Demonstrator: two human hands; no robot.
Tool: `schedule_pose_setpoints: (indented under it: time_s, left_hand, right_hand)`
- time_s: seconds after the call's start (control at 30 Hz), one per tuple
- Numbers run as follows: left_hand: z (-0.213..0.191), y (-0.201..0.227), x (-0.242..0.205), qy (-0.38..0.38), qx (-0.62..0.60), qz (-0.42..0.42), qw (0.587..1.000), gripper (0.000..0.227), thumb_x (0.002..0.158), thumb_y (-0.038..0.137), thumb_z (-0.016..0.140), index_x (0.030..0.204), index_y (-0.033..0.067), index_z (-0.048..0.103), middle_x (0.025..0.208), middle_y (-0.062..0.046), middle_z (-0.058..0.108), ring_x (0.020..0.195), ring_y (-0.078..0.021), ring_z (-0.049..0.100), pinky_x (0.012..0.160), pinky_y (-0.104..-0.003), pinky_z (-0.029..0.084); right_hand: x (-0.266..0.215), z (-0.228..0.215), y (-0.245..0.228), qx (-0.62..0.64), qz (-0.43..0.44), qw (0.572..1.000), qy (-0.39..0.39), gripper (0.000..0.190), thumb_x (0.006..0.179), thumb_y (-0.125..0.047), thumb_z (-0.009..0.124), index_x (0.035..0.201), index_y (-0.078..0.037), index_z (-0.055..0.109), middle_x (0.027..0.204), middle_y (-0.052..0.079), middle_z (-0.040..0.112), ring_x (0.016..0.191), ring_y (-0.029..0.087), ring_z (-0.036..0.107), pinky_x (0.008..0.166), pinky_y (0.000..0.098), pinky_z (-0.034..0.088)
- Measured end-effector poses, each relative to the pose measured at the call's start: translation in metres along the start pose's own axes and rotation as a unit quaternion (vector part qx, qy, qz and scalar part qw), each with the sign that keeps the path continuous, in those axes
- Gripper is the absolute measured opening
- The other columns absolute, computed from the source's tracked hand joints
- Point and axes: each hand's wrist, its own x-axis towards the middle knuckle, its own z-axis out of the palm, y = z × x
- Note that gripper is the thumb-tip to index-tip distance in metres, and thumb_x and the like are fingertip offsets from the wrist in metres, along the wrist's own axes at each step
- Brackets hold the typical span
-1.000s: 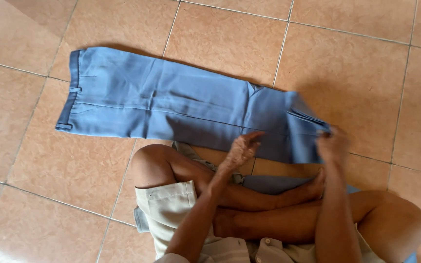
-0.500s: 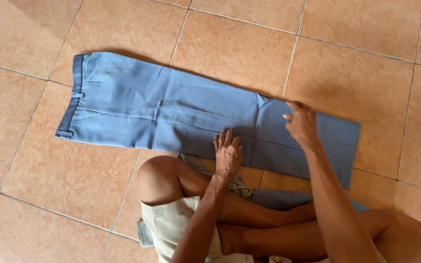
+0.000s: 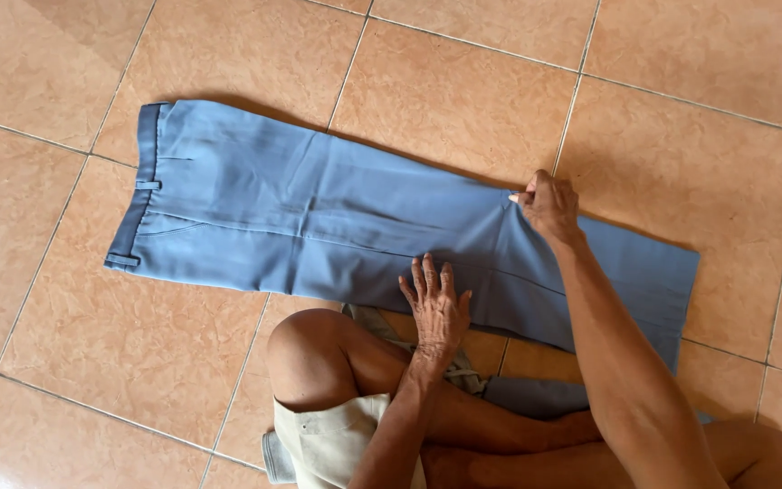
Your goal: Folding blue trousers into a neat stack while sitting on the floor.
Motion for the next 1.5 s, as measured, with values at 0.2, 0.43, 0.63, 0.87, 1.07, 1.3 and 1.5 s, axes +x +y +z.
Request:
schedule_pose_setpoints:
  time_s: [0.2,0.43,0.63,0.87,1.07,1.3,1.5]
  left_hand:
    - [-0.005,-0.001,0.0,-0.037,0.043,-0.001,0.998,0.07,0.076,0.034,0.084,0.134,0.0055,0.056,0.15,-0.028,0.045,0.143,-0.0496,0.038,0.11,-0.074,0.026]
    - [0.009,-0.016,-0.006,-0.051,0.069,0.031,0.996,0.074,0.079,0.042,0.08,0.14,0.0102,0.054,0.153,-0.023,0.044,0.145,-0.0468,0.037,0.109,-0.072,0.032]
    - [0.019,-0.027,-0.009,-0.064,0.086,0.049,0.993,0.072,0.086,0.051,0.071,0.144,0.0124,0.051,0.156,-0.023,0.041,0.147,-0.0471,0.035,0.109,-0.072,0.032]
    - [0.019,-0.027,-0.012,-0.062,0.09,0.065,0.992,0.069,0.09,0.049,0.066,0.145,0.0105,0.051,0.157,-0.024,0.041,0.148,-0.0479,0.034,0.109,-0.073,0.033]
    - [0.023,-0.034,-0.013,-0.057,0.087,0.072,0.992,0.071,0.093,0.057,0.061,0.148,0.0143,0.049,0.158,-0.021,0.041,0.149,-0.0453,0.034,0.111,-0.072,0.032]
    - [0.02,-0.031,-0.015,-0.056,0.082,0.079,0.992,0.071,0.097,0.062,0.056,0.148,0.0133,0.048,0.157,-0.023,0.04,0.147,-0.0477,0.034,0.11,-0.074,0.031]
    - [0.023,-0.03,-0.015,-0.053,0.089,0.074,0.992,0.073,0.096,0.064,0.055,0.15,0.0148,0.047,0.158,-0.021,0.04,0.147,-0.0457,0.035,0.111,-0.072,0.031]
  right_hand:
    - [-0.054,-0.005,-0.01,-0.141,-0.162,0.935,0.283,0.042,0.085,-0.045,0.081,0.106,-0.013,0.064,0.107,0.009,0.063,0.109,0.031,0.063,0.095,0.05,0.052]
    - [-0.146,-0.04,0.027,-0.202,-0.199,0.911,0.299,0.06,0.095,-0.049,0.065,0.146,-0.017,0.058,0.147,0.016,0.053,0.135,0.036,0.051,0.101,0.0639,0.046]
    - [-0.152,-0.002,0.237,-0.199,-0.034,0.945,0.259,0.069,0.098,-0.053,0.059,0.157,-0.02,0.05,0.16,0.019,0.041,0.15,0.046,0.029,0.101,0.0807,0.035]
    - [-0.177,-0.038,0.202,-0.212,-0.12,0.955,0.167,0.062,0.1,-0.06,0.047,0.15,-0.023,0.056,0.152,0.01,0.056,0.145,0.034,0.046,0.111,0.0692,0.034]
    - [-0.135,0.011,0.315,-0.021,0.244,0.969,0.009,0.071,0.081,-0.047,0.078,0.14,-0.021,0.047,0.132,0.014,0.055,0.123,0.041,0.057,0.086,0.0674,0.053]
    - [-0.15,0.0,0.299,0.158,0.375,0.913,0.014,0.029,0.077,-0.032,0.077,0.102,-0.018,0.076,0.101,0.016,0.075,0.098,0.042,0.072,0.076,0.0595,0.056]
    - [-0.161,-0.018,0.299,0.237,0.303,0.922,-0.042,0.041,0.07,-0.043,0.087,0.083,-0.008,0.073,0.077,0.02,0.072,0.068,0.039,0.074,0.07,0.0562,0.057]
